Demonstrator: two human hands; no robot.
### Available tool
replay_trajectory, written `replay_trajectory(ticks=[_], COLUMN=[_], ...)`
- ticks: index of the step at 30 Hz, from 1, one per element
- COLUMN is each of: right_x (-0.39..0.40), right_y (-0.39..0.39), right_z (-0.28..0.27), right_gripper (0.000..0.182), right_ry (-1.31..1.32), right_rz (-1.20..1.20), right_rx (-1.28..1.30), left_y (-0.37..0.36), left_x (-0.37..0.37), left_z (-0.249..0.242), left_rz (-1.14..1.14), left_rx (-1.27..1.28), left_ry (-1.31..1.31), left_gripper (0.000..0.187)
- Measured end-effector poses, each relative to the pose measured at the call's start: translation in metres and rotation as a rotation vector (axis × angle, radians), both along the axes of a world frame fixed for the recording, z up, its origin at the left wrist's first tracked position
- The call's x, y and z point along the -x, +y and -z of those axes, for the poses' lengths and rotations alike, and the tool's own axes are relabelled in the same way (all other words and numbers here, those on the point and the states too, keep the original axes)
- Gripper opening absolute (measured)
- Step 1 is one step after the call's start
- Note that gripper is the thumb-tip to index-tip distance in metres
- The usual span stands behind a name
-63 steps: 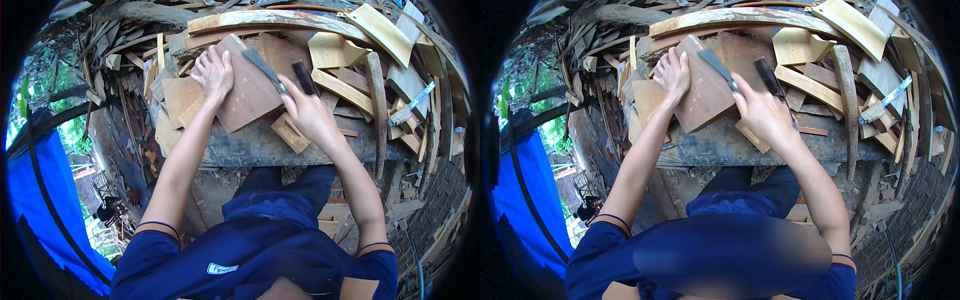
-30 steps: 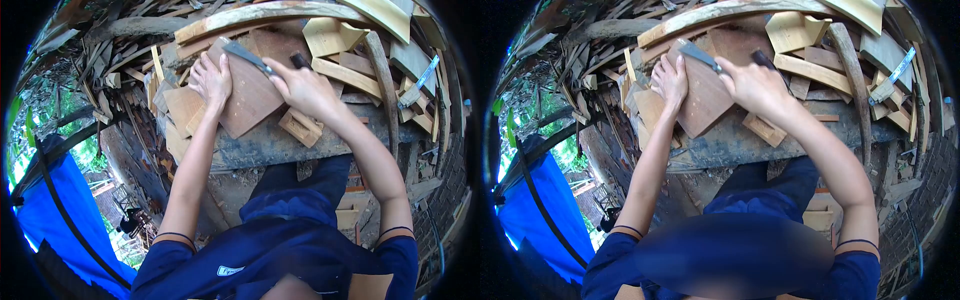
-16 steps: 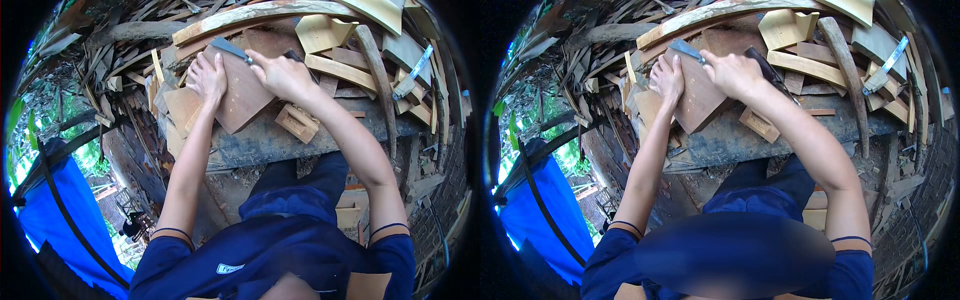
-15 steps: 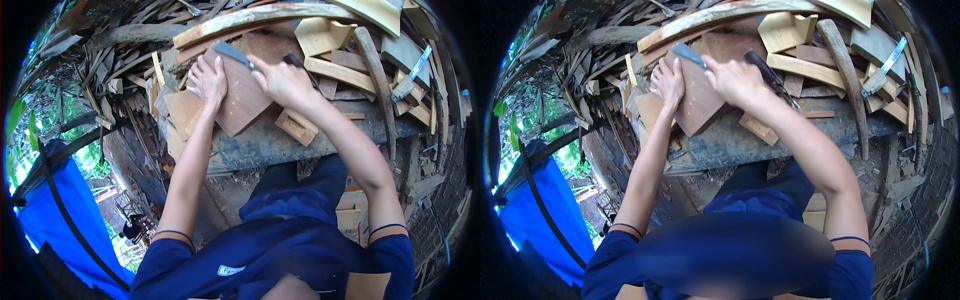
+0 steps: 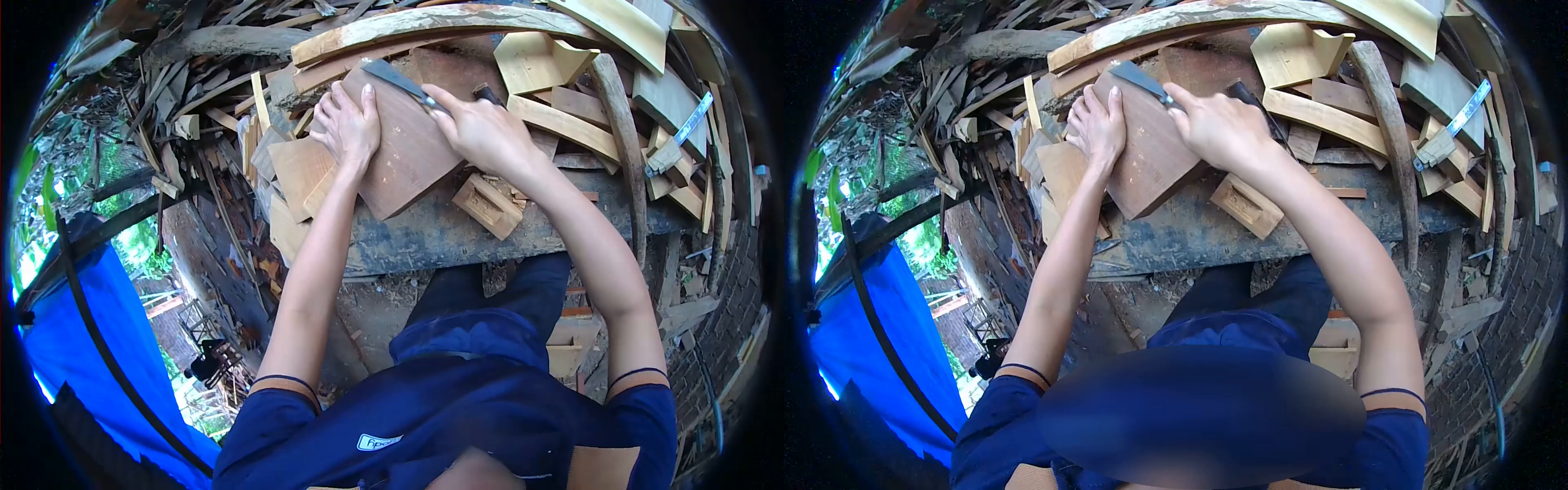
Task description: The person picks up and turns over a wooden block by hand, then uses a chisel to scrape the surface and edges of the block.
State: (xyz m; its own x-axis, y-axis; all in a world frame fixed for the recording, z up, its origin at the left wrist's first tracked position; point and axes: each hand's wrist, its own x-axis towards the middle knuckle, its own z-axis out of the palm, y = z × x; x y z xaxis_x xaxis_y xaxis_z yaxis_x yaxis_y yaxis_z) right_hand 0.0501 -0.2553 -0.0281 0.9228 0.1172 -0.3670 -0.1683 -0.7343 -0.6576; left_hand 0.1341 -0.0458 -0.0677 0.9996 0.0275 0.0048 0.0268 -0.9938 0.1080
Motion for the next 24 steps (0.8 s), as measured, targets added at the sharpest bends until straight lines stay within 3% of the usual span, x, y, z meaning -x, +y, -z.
replay_trajectory(ticks=[1,6,13,17,20,24], right_x=[-0.008,0.022,-0.018,0.001,-0.023,-0.004], right_y=[0.003,-0.01,0.001,-0.014,-0.006,-0.007], right_z=[0.002,-0.014,0.003,-0.007,0.018,-0.002], right_gripper=[0.049,0.048,0.048,0.049,0.05,0.05], right_ry=[-0.102,-0.055,0.011,0.068,-0.002,0.027], right_rz=[0.051,0.055,0.059,0.02,0.044,0.03], right_rx=[-0.015,-0.08,-0.114,-0.169,-0.209,-0.177], left_y=[0.0,0.001,0.001,0.005,0.003,0.002], left_x=[-0.001,-0.004,0.0,-0.001,-0.001,-0.005], left_z=[0.0,0.0,0.002,0.006,0.003,0.002], left_rz=[0.0,0.01,0.006,0.015,0.013,0.016], left_rx=[0.001,0.014,0.005,0.014,-0.007,0.01], left_ry=[-0.012,-0.019,-0.02,-0.012,-0.024,-0.026], left_gripper=[0.073,0.073,0.072,0.069,0.072,0.072])
